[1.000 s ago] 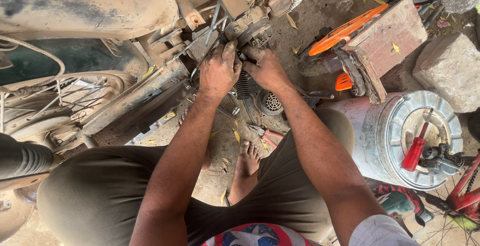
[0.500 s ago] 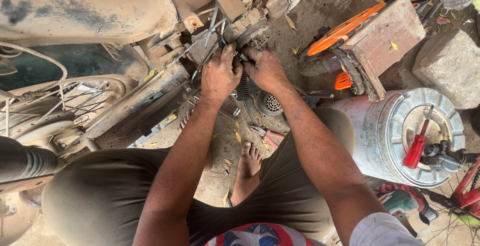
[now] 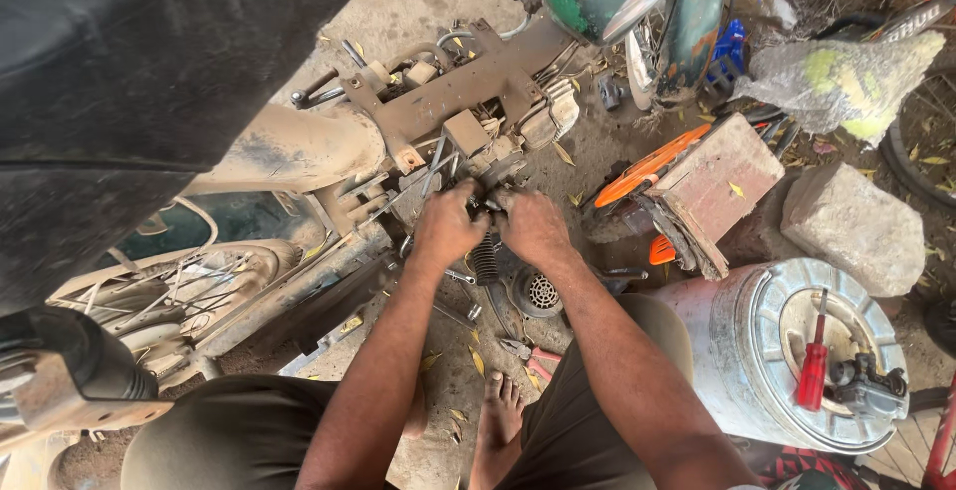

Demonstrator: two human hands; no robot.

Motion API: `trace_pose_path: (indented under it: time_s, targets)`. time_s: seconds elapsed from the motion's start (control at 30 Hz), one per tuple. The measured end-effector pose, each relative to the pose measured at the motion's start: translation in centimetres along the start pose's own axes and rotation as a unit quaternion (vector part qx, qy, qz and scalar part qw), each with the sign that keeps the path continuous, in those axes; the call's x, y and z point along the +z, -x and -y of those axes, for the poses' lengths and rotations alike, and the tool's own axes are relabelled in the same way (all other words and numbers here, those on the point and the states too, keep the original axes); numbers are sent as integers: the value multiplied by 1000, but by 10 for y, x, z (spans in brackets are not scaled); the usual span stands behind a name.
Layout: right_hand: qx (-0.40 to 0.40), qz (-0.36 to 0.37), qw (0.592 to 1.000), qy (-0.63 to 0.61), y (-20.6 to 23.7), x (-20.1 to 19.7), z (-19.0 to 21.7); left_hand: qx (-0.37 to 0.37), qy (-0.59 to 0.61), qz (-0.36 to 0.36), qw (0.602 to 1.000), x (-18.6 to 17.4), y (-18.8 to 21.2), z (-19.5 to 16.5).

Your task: The person is repairing a motorcycle engine while sitting on the ground. They use a wrench and a screwdriver to adjust and tighten components near the engine block and rear wheel area.

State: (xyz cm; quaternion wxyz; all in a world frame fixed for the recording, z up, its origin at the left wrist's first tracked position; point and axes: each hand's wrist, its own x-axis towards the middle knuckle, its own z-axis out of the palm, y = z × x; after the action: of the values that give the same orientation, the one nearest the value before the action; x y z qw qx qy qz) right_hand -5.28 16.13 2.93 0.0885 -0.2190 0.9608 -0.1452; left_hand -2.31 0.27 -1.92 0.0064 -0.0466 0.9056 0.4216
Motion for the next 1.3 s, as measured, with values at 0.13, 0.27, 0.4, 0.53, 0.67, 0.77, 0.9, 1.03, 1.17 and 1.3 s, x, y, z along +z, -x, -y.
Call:
trace_pose_path:
  time_s: [0.13, 0.27, 0.4, 0.53, 0.67, 0.77, 0.9, 1.03, 1.17, 1.3]
  targets:
    - [3, 1, 1000, -20, 2, -3, 5, 9, -89, -1, 996, -6, 8, -10]
    - [7, 11, 1000, -19, 0, -13, 6, 11, -196, 11, 980, -24, 18, -33]
    - [4, 4, 999, -36, 0, -29, 3, 95, -233, -79, 964, -33, 27, -59]
    - [-13, 9, 998, -53, 6, -41, -1, 48, -148, 23, 988, -35, 16, -60]
    - [9, 57, 998, -30, 7, -44, -6, 135, -147, 53, 979, -34, 0, -37]
    - [-52, -21, 988, -143, 3, -43, -13, 153, -115, 57, 980, -32, -4, -22]
    - [43, 83, 926, -367, -14, -35, -20, 203, -70, -19, 977, -31, -3, -18]
    - [54, -37, 928, -367, -32, -18, -20, 210, 22, -25, 977, -25, -10, -21]
    - [-7, -124, 933, -337, -38, -8, -25, 236, 54, -95, 966, -8, -12, -24]
    - [16, -187, 942, -277, -34, 3, -22, 137, 32, -93, 986, 0, -9, -27]
